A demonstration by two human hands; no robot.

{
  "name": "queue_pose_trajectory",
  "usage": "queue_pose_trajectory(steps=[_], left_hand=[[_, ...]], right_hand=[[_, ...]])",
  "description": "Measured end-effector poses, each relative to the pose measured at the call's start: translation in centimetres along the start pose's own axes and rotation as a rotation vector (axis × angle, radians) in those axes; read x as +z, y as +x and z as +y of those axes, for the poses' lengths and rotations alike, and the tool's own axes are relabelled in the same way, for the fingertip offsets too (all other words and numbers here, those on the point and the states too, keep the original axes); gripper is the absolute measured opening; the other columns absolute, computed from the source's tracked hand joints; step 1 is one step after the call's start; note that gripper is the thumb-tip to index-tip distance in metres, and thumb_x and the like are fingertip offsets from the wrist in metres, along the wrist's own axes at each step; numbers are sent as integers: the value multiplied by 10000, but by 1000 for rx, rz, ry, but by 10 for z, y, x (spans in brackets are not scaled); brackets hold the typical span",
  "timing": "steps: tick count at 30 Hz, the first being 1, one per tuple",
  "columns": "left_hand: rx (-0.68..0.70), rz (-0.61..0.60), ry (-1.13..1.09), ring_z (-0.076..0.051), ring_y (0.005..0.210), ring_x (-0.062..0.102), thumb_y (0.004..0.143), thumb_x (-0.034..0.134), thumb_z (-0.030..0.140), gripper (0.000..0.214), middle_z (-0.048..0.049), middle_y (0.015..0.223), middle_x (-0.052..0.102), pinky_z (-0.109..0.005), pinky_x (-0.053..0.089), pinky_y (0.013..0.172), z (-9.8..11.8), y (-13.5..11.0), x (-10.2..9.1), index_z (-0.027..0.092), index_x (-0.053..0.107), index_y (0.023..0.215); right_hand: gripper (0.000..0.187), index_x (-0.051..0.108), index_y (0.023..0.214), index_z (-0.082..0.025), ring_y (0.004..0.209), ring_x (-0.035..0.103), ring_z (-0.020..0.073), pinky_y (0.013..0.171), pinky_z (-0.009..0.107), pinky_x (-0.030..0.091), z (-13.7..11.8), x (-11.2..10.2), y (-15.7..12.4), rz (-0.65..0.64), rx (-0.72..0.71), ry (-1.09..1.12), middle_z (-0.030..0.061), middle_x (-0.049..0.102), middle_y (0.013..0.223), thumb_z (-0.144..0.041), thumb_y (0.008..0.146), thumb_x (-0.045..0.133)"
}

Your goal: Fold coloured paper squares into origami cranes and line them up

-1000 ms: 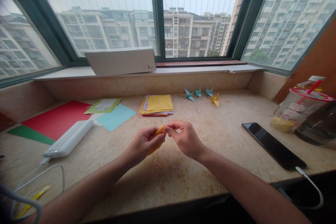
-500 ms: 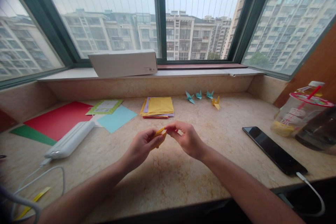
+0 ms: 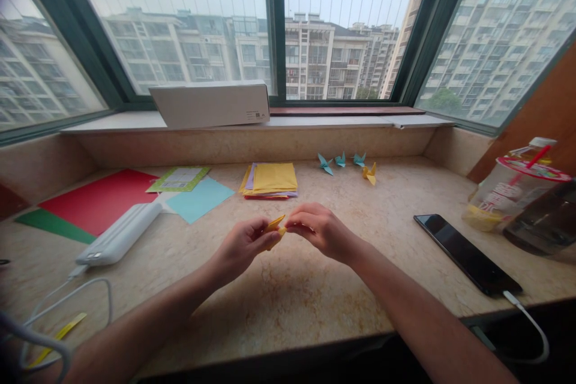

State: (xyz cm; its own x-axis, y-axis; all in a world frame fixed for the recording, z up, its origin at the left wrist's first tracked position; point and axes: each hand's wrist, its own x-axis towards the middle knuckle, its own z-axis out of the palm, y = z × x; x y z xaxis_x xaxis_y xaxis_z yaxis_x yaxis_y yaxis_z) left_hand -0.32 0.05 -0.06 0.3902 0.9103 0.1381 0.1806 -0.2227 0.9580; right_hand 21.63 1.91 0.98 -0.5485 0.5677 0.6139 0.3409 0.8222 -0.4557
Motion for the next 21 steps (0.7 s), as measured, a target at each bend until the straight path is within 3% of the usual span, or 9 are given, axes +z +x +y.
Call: queue_pose_trajectory(steps=[6, 10, 15, 21], left_hand=[[42, -10, 117, -137, 643, 500, 852, 627, 443, 299, -13, 691, 580, -229, 385, 578, 5, -1, -1, 155, 628, 772], [57, 60, 113, -139, 654, 502, 850, 633, 437, 287, -7, 689, 579, -231, 392, 593, 4, -1, 1, 160, 639, 775], [88, 154, 111, -148, 701, 535, 858, 629, 424, 264, -13, 739, 624, -240, 420, 644, 2, -1, 4, 165, 644, 805], [160, 256, 220, -150, 723, 554, 886, 605, 376, 212, -8, 776, 647, -251, 431, 697, 4, 0, 5, 178, 643, 823]], right_hand=[[150, 684, 1000, -223, 911, 654, 217, 841, 373, 509, 1, 1, -1, -25, -27, -46, 79, 714, 963, -303, 953, 565], [147, 666, 1015, -212, 891, 643, 210, 822, 361, 510, -1, 4, -2, -21, -28, -67, 84, 702, 958, -282, 963, 548], [133, 665, 1028, -218, 922, 643, 210, 840, 365, 514, -3, 10, -3, 74, -36, -60, 81, 700, 981, -249, 955, 559], [163, 655, 1079, -230, 964, 649, 197, 854, 354, 510, -8, 16, -3, 129, -77, -60, 68, 708, 1046, -192, 949, 564]])
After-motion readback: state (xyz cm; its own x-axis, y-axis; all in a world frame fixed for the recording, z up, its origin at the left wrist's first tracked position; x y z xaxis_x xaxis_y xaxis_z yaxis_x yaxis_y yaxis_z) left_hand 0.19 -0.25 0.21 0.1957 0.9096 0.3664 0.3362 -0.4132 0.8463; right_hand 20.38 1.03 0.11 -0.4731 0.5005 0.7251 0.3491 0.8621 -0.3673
